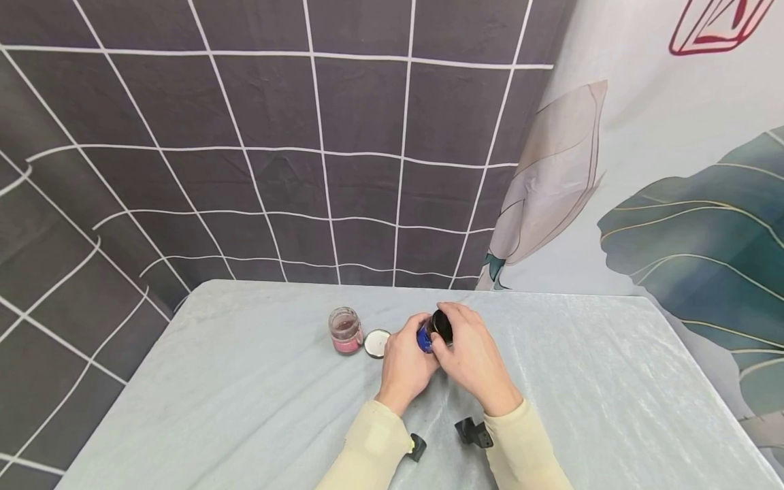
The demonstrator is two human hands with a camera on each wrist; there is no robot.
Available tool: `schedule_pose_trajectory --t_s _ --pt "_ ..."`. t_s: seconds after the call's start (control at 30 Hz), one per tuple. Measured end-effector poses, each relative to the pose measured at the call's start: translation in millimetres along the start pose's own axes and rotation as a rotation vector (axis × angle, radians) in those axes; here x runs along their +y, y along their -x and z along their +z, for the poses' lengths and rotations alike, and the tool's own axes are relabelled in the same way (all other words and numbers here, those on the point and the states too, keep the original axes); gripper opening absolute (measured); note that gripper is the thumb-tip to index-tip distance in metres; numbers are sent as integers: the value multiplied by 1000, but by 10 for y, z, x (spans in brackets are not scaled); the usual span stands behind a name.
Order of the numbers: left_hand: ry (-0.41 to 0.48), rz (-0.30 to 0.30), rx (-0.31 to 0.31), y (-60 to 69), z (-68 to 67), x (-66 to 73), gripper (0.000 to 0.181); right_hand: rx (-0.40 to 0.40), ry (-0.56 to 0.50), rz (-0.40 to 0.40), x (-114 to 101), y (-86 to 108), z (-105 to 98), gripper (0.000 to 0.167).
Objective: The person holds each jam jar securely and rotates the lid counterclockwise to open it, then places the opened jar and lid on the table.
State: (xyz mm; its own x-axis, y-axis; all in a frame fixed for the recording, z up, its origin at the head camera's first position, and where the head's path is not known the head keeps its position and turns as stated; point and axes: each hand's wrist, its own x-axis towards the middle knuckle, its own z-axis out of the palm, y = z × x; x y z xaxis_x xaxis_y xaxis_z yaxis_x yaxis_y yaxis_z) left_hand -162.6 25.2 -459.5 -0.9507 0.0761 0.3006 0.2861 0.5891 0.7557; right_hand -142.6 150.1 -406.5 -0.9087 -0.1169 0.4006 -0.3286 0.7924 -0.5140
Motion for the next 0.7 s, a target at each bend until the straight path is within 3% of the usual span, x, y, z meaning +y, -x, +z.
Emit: schedule_pose_trajectory --t_s 0.7 --pt "-2 2 9 10 0 12 47 0 -13 5 -10 -5 4 48"
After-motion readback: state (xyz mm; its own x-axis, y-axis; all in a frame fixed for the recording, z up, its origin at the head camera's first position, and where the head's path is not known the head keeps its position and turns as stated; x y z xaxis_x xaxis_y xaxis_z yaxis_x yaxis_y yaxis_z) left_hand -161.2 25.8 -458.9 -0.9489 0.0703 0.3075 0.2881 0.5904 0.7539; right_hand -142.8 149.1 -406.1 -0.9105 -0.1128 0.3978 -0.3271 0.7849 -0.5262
